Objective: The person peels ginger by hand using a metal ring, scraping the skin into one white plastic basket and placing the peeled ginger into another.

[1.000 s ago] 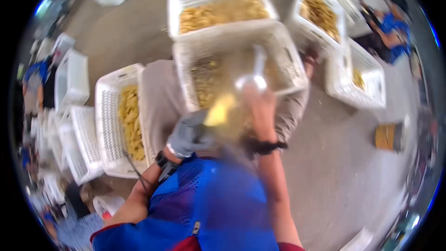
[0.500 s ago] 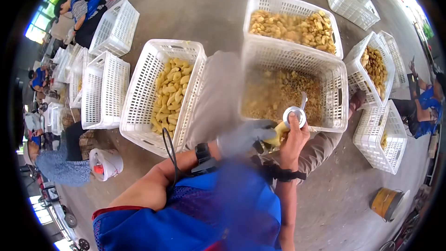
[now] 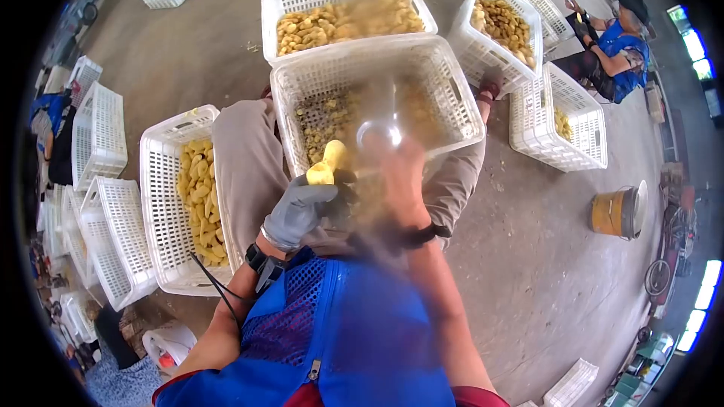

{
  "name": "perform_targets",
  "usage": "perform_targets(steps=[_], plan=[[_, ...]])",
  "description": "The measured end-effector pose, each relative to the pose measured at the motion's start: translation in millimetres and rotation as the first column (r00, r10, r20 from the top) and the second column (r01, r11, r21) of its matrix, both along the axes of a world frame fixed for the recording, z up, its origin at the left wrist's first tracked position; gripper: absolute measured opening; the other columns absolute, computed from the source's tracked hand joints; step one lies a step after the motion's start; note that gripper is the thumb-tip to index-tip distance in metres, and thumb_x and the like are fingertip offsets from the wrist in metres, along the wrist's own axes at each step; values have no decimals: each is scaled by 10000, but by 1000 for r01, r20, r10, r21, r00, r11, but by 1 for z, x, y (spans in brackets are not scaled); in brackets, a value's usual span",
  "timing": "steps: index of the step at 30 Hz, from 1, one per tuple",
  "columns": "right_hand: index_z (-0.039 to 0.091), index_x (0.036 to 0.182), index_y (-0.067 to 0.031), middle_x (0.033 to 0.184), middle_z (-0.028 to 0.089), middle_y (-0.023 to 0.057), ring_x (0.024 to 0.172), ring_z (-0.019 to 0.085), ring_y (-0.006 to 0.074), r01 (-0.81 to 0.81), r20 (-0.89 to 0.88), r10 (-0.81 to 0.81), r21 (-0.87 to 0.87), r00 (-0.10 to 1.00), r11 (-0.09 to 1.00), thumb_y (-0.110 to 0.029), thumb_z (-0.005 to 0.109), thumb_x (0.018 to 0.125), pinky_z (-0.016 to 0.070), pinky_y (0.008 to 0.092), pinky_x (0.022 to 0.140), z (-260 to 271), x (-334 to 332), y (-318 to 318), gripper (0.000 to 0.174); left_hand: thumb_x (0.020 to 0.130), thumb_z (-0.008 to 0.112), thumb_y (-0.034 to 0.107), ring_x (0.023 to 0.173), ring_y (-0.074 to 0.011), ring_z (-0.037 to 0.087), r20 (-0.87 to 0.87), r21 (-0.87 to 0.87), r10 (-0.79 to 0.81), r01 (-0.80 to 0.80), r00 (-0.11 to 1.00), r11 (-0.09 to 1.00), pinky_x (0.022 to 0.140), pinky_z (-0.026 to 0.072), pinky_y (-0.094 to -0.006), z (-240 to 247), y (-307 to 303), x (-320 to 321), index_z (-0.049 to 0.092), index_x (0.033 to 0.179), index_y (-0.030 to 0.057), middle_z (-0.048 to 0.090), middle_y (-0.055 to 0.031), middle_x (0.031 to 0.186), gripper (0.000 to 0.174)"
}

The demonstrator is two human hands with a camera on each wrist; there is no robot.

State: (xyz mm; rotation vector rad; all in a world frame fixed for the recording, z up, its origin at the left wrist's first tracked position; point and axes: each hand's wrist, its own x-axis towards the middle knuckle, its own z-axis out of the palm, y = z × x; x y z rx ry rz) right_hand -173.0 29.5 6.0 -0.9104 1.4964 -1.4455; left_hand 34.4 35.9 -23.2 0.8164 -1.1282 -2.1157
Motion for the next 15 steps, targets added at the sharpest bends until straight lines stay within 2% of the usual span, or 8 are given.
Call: perform_targets(steps=[2,5,8,10,11,14,15], plan=[[760,1079,-37,876,725,-26,740,628,40,-53,-79,63,114,995,992,-164,713,961,487,206,621,4,-5,7,179,931,653,137,862,-177,693,0,-9,-12,12,1000,1000,744,564,-298,4,-1,-2,641,1225,-31,712,-107,1021,339],[705,1092,9,895,715,75,817,643,110,-146,-169,155,63,973,987,-171,741,899,520,303,680,-4,1,12,267,950,613,136,886,-174,689,87,21,-56,55,995,998,754,564,-297,32,-2,-9,635,1237,-39,702,-105,1019,337],[704,1096,1,894,717,88,824,650,115,-239,-263,259,104,929,965,-149,738,890,535,312,680,18,7,19,257,961,625,186,858,-170,684,36,-366,-48,57,998,929,733,562,-296,1,0,-4,630,1242,-41,703,-109,1013,361],[705,1102,-1,894,720,89,825,653,118,-144,-176,157,84,972,986,-155,746,893,542,310,681,14,1,14,262,972,623,218,803,-166,681,77,-383,42,-10,996,924,688,555,-287,-16,4,-8,624,1247,-42,709,-116,993,379],[706,1105,-2,899,720,92,823,653,122,-115,-153,126,80,980,990,-160,754,892,544,308,682,14,-5,12,270,973,621,223,784,-166,680,89,-376,65,-27,994,926,671,552,-285,-16,5,-8,622,1250,-42,710,-118,985,384],[710,1114,-4,922,721,104,814,655,138,-61,-121,70,77,990,995,-181,787,883,549,300,684,27,-22,9,301,978,617,238,729,-167,676,28,-24,8,-8,1000,1000,621,542,-278,12,9,-4,614,1259,-44,715,-127,961,399],[705,1139,15,939,713,116,795,646,148,-156,-141,151,-23,978,987,-201,819,865,535,306,665,11,-25,10,367,979,616,243,711,-167,674,16,1,6,-6,1000,1000,604,539,-276,14,9,-5,612,1262,-45,716,-129,953,404]])
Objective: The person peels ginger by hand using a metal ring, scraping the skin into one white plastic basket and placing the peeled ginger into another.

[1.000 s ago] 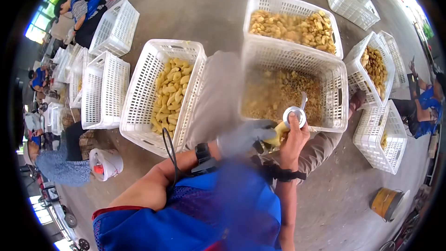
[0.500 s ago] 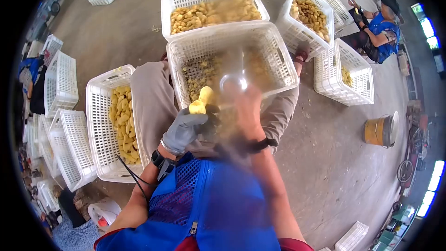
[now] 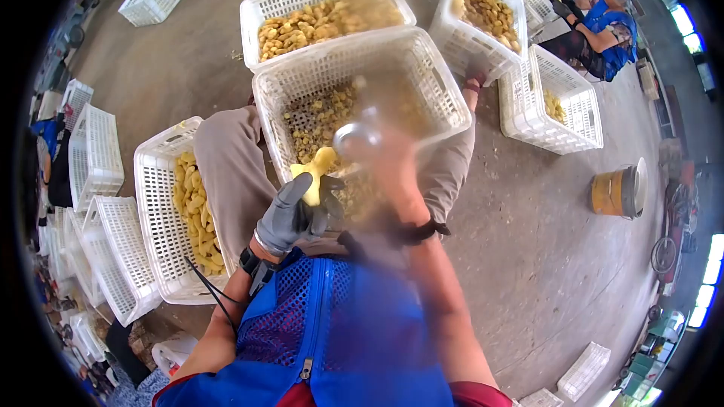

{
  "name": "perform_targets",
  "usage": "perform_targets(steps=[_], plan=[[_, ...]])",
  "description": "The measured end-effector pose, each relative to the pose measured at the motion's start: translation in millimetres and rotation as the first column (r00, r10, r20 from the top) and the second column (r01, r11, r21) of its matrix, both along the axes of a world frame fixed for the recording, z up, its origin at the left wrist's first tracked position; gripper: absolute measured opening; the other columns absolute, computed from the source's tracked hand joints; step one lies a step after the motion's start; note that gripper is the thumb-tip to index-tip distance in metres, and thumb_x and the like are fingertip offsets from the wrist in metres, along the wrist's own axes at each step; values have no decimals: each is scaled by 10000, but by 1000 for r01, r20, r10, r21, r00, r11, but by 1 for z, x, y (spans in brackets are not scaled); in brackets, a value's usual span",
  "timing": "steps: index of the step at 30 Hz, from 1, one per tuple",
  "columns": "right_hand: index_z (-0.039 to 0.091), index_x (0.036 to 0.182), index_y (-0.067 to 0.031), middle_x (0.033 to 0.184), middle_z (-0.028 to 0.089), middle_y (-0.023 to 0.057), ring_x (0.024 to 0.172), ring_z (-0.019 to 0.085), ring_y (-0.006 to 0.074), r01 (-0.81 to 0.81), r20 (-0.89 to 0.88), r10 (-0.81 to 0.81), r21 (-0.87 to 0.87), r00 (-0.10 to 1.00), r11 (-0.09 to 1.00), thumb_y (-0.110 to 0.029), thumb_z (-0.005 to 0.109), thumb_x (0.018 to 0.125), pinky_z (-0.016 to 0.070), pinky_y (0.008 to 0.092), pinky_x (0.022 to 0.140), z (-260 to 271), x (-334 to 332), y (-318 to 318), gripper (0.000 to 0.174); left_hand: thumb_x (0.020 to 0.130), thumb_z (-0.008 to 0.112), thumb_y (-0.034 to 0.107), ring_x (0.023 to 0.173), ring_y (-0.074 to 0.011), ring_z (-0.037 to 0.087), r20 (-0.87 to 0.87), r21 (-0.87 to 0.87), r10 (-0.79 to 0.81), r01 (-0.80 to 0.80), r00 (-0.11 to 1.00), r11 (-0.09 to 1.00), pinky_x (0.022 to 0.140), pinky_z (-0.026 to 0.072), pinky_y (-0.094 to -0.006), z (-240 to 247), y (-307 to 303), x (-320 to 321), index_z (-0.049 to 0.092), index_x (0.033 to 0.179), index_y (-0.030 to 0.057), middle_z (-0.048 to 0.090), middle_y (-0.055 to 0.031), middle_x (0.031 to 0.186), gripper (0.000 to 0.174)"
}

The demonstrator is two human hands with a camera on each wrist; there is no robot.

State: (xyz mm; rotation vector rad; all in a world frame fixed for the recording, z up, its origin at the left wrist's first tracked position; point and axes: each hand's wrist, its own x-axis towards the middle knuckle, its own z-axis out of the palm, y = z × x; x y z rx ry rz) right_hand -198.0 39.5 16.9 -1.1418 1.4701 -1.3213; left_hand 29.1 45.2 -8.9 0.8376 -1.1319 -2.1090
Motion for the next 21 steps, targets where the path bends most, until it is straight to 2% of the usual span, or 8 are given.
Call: perform_targets(steps=[3,7,10,12,14,16,19,21], plan=[[693,1181,31,951,707,118,792,639,152,-223,-322,206,-15,924,975,-213,830,859,521,319,670,7,14,12,427,984,611,258,656,-167,670,-40,75,-8,11,999,997,554,528,-270,6,1,-6,604,1272,-46,721,-138,929,419],[723,1143,18,964,719,122,815,647,172,-262,-79,268,74,960,962,-265,844,846,518,338,703,18,22,14,427,990,605,278,583,-167,665,-64,89,-15,21,998,996,488,515,-261,10,1,-8,594,1284,-49,728,-149,898,440],[741,1099,8,950,733,125,832,658,169,-168,23,166,89,986,982,-272,839,849,522,330,717,28,27,14,388,942,617,148,879,-172,673,74,40,-22,19,997,999,761,527,-285,0,0,5,653,1242,-28,710,-111,1054,350],[747,1096,1,935,742,112,845,662,161,-92,-23,96,150,995,984,-236,831,858,523,319,738,14,9,9,346,935,625,131,884,-178,678,72,73,-7,2,997,997,771,534,-292,-7,2,7,658,1234,-34,714,-112,1051,344],[750,1094,-1,916,747,100,841,663,152,-97,-110,116,161,987,982,-208,821,865,525,314,743,19,5,3,316,965,635,223,598,-190,682,-57,169,65,-55,996,984,514,534,-283,12,1,-7,606,1265,-70,738,-154,880,420],[752,1093,3,891,747,87,819,659,141,-161,-224,190,141,956,977,-187,808,871,527,317,732,25,7,8,297,957,646,206,591,-193,684,18,-25,-6,6,1000,1000,513,537,-290,5,-1,-10,612,1254,-77,741,-158,889,412],[749,1109,5,901,751,88,817,661,138,-210,89,202,82,975,974,-234,815,861,528,318,724,14,23,11,351,949,653,180,581,-195,685,29,36,56,-57,998,998,504,537,-296,15,2,-19,620,1237,-89,743,-154,887,397],[745,1123,4,914,752,108,826,660,149,-171,-22,174,89,985,981,-260,815,867,525,316,738,12,11,3,375,948,651,168,577,-194,685,41,58,57,-60,998,997,502,537,-297,15,3,-18,626,1225,-95,741,-149,877,383]])
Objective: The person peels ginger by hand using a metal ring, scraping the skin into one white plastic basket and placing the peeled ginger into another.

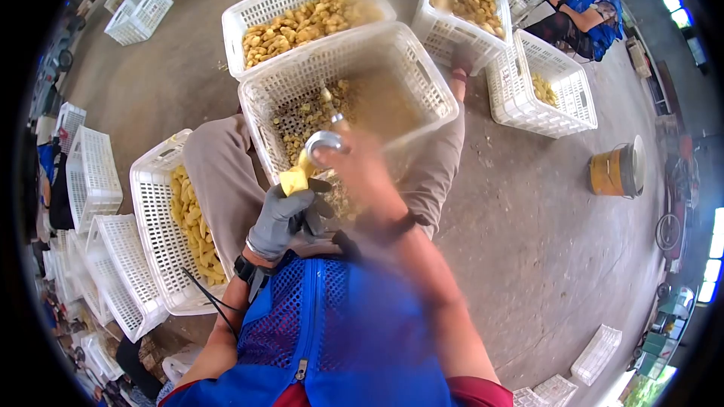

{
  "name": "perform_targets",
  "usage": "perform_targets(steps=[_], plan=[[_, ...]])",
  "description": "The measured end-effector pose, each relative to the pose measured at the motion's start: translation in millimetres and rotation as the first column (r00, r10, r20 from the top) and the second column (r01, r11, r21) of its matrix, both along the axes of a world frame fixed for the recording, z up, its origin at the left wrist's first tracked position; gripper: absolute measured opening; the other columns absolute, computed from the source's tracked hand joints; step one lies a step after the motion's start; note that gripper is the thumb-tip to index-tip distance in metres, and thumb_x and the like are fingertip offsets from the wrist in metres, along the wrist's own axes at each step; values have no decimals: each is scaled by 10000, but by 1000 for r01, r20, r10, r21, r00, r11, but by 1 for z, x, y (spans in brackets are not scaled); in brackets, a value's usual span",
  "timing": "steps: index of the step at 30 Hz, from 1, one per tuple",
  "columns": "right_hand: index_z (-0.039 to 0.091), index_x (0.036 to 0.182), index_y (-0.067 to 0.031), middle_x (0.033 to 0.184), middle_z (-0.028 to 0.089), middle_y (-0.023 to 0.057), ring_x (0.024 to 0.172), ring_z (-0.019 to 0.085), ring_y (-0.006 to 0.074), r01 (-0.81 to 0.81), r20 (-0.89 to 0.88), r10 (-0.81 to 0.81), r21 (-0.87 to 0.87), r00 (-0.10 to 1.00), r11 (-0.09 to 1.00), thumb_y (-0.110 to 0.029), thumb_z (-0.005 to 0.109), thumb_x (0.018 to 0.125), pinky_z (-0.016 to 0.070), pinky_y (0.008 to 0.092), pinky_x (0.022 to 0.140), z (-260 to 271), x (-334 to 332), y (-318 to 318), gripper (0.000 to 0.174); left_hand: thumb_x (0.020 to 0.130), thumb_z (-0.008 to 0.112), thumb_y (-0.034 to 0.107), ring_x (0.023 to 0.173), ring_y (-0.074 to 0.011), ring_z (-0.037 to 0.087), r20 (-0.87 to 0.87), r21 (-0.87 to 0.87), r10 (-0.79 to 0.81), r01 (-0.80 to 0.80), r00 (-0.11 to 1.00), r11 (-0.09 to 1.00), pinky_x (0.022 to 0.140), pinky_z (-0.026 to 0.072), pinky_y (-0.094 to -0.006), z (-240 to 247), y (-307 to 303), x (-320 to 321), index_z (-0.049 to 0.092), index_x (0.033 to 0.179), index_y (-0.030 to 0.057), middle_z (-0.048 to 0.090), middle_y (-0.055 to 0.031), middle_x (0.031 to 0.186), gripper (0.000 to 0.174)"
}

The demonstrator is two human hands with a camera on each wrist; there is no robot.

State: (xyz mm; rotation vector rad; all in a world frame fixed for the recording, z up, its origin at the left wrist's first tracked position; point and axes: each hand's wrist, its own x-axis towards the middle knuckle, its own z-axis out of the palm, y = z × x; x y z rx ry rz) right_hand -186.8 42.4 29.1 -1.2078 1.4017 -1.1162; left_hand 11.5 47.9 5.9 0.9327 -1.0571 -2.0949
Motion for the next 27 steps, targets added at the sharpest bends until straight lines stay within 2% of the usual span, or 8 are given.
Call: perform_targets(steps=[2,8,11,13,15,17,20,27], plan=[[745,1123,2,921,748,115,829,661,166,149,-69,-143,91,987,985,-254,818,868,523,318,750,0,-2,-6,369,951,644,163,575,-192,685,49,-51,-69,72,996,996,505,538,-296,-8,-3,10,632,1216,-96,738,-143,866,371],[744,1108,5,935,736,137,823,683,211,11,-178,-43,-179,983,984,-262,821,850,536,361,721,-22,3,-7,380,969,622,185,561,-187,674,69,-105,-93,100,993,989,499,532,-292,0,-1,7,631,1223,-88,734,-143,850,373],[747,1106,-5,944,743,121,851,688,199,53,-105,-52,9,993,999,-229,816,855,537,356,735,-1,0,-5,344,986,603,212,563,-179,669,-22,83,-21,23,1000,996,508,528,-277,0,2,7,626,1234,-87,735,-138,857,390],[740,1147,-21,925,748,99,830,676,162,8,-115,-26,-162,993,987,-208,816,852,537,343,717,-13,14,2,358,879,608,91,823,-196,678,62,-138,-127,135,990,981,714,537,-300,-11,-3,22,673,1199,-31,716,-122,1028,349],[731,1180,-26,967,752,99,841,671,158,-7,-54,4,-43,999,999,-203,819,853,544,340,732,-18,-4,-4,382,814,608,25,949,-212,682,108,-143,-173,187,979,972,816,541,-313,-13,-6,24,697,1182,-4,703,-121,1111,380],[725,1197,-33,1008,750,103,847,663,156,123,16,-127,139,992,983,-211,817,860,548,330,750,-5,-5,-5,392,799,605,17,944,-221,680,108,-20,-152,155,982,988,817,539,-316,-10,-3,23,697,1185,-7,699,-127,1108,398],[728,1182,-31,965,750,99,822,665,148,-39,-208,1,-182,978,983,-212,811,866,550,326,724,-16,3,2,373,832,603,49,894,-205,674,102,-112,-144,155,984,981,781,537,-308,-5,-3,19,688,1202,-20,703,-120,1071,386],[729,1124,-5,907,746,103,740,675,169,71,-47,-71,-17,996,997,-237,816,855,554,335,670,-21,-3,0,366,971,609,210,616,-162,675,-15,-120,-60,58,998,991,591,553,-283,0,5,9,636,1250,-81,740,-143,884,404]])
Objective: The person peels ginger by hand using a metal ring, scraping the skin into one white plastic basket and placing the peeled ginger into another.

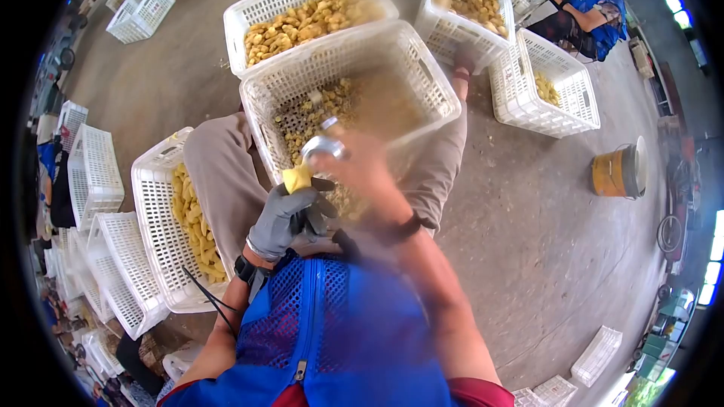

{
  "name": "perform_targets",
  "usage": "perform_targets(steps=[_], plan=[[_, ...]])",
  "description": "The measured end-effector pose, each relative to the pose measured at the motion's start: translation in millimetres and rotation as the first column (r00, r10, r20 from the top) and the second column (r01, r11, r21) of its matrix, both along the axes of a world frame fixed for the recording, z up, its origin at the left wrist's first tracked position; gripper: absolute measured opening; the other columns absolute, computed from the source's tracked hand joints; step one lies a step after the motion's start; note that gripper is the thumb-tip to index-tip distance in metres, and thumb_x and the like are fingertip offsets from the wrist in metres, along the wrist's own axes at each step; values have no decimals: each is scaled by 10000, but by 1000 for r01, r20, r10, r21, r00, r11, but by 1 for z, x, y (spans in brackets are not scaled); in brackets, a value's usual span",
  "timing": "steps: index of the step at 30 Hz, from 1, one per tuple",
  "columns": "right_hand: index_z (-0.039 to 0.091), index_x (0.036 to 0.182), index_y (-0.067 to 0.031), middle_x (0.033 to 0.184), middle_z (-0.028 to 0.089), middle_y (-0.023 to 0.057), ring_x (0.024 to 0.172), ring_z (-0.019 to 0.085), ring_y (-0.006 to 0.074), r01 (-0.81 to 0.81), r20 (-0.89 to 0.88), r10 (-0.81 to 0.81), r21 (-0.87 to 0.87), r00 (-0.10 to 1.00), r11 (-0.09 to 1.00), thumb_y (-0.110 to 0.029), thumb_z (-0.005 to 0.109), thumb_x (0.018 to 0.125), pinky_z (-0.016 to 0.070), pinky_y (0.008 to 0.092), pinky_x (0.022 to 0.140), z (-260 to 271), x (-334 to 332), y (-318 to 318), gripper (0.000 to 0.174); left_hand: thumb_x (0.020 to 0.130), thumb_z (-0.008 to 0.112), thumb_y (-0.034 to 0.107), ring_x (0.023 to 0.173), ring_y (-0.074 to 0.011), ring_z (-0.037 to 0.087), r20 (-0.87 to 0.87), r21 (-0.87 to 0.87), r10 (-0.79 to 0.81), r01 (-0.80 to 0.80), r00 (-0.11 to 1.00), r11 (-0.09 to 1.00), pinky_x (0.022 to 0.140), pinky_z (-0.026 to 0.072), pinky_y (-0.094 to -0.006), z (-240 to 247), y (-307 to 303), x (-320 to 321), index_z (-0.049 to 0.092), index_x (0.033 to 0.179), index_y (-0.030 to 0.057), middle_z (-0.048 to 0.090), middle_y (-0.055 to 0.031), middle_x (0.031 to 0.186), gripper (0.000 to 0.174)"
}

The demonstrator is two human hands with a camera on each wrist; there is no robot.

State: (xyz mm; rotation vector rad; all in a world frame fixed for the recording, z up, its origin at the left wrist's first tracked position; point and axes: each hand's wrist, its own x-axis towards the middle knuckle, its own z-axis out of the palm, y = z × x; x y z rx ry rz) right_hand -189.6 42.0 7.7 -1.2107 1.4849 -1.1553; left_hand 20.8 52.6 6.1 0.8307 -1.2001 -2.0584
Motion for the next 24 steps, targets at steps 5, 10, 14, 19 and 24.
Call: perform_targets(steps=[5,10,14,19,24], plan=[[745,1081,-3,879,742,102,743,689,178,181,33,-186,123,982,976,-241,803,863,550,344,659,8,-3,-4,328,941,630,171,590,-184,689,34,27,-41,40,999,999,548,560,-292,-9,-6,4,624,1243,-95,738,-168,852,402],[733,1107,15,905,737,101,736,685,176,-40,-151,4,-236,989,971,-225,789,876,549,342,654,-3,-3,0,338,913,646,146,549,-186,676,111,131,-41,26,993,991,492,543,-284,6,-7,-4,622,1229,-102,737,-176,839,402],[720,1164,21,923,745,99,839,694,156,169,-60,-168,27,984,985,-218,795,875,557,349,734,23,-13,-5,383,942,632,189,543,-180,669,84,180,-27,12,996,984,491,533,-278,14,-4,-6,628,1227,-93,736,-178,836,400],[730,1143,-64,965,738,95,833,691,169,-64,-231,25,-159,973,985,-249,779,888,548,364,705,20,-9,3,318,1016,559,278,563,-167,650,-31,200,122,-114,992,973,507,514,-250,-9,0,2,622,1239,-86,729,-168,843,432],[733,1130,-83,858,712,47,711,654,159,247,218,-249,38,944,968,-210,748,935,533,293,632,9,-15,0,233,1039,543,322,525,-179,629,-245,648,299,-73,922,758,485,497,-240,10,3,-1,604,1263,-88,725,-183,834,471]])
